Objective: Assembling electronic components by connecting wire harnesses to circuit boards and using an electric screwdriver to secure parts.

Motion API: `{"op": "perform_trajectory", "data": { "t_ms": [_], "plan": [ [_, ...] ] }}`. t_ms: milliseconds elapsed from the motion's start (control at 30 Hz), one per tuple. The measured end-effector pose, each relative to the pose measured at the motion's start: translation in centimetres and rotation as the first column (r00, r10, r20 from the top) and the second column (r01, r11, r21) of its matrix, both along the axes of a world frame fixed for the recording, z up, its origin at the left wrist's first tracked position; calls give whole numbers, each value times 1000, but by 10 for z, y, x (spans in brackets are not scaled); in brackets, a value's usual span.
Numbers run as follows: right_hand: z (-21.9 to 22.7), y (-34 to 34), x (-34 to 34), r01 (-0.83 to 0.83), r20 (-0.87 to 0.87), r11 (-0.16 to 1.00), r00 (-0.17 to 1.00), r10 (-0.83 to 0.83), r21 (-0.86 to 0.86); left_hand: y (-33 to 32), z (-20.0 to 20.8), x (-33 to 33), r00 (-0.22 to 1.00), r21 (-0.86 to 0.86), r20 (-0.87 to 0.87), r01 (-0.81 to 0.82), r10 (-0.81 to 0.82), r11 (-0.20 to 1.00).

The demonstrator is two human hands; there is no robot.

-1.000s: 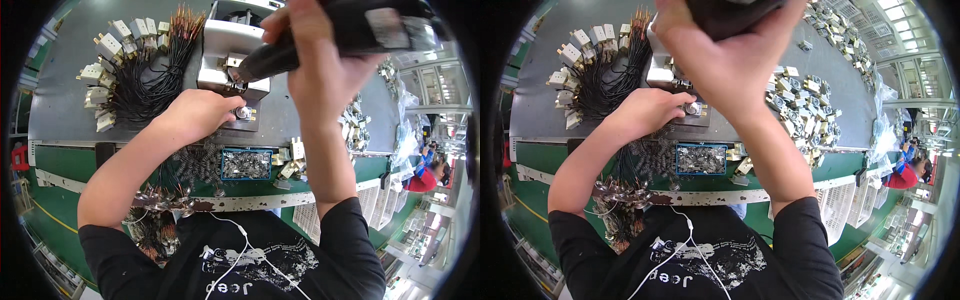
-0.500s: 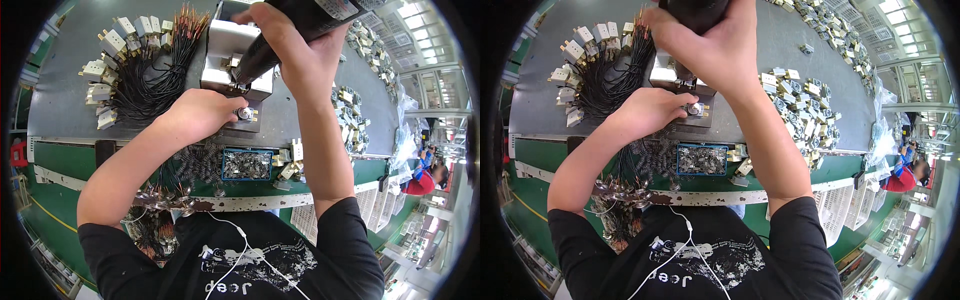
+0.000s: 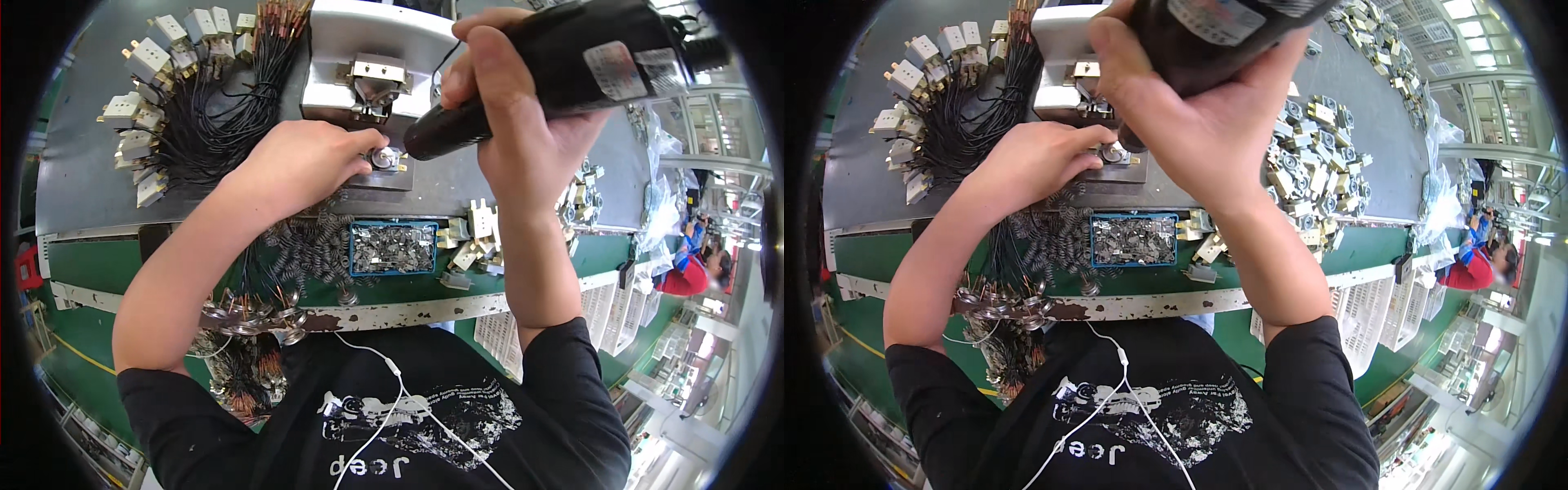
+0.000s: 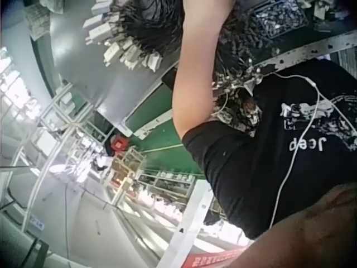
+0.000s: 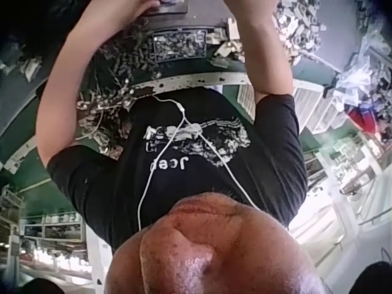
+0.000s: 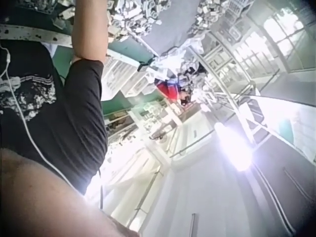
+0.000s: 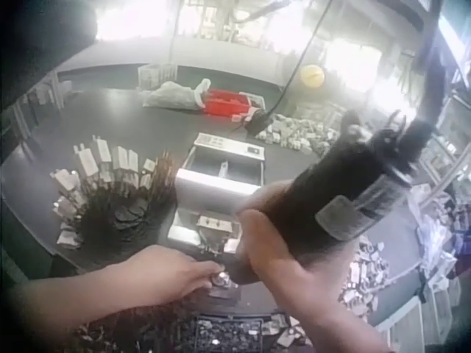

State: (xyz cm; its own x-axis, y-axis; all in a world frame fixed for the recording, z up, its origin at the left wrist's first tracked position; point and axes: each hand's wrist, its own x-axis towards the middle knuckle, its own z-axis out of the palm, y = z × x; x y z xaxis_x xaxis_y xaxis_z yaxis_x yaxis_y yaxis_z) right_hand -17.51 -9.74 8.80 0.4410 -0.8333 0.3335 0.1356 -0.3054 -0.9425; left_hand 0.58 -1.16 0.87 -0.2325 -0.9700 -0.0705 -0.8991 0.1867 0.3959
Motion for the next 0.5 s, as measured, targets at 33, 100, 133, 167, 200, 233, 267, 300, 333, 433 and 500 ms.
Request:
{"op": "perform_trajectory", "data": {
  "t_ms": [33,100,133,167,200,233,267,300,333,433,500],
  "plan": [
    [-4,0,3,-19,37,1000,999,19,-8,0,0,0,1000,4,12,-7,7,1000],
    [8,9,4,-37,39,998,999,35,53,0,-2,1,1000,6,11,-6,6,1000],
    [5,6,3,-36,37,998,999,34,53,0,-2,1,1000,3,12,-5,5,1000],
    [-2,1,3,-66,70,998,995,67,-20,-1,-1,0,1000,3,11,-5,5,1000],
    [-11,-7,3,-93,101,991,990,103,-94,-2,2,-1,1000,44,23,-8,7,999],
    [-20,-13,3,-118,130,979,981,141,-167,-2,3,-2,999,87,36,-13,10,996],
    [-26,-18,3,-140,156,961,971,181,-240,-2,4,-2,999,88,35,-14,11,996],
    [-29,-20,3,-158,179,937,959,222,-312,-3,4,-3,999,104,39,-15,10,995],
    [-28,-17,6,-161,178,937,958,223,-310,-4,3,-2,999,119,43,-16,10,993],
    [-25,-9,10,-61,221,968,968,117,-245,-4,4,-2,998,143,67,-10,0,990],
    [-28,-10,3,-66,51,975,996,78,-212,-3,-2,1,999,84,43,-2,-2,996]
  ]
}}
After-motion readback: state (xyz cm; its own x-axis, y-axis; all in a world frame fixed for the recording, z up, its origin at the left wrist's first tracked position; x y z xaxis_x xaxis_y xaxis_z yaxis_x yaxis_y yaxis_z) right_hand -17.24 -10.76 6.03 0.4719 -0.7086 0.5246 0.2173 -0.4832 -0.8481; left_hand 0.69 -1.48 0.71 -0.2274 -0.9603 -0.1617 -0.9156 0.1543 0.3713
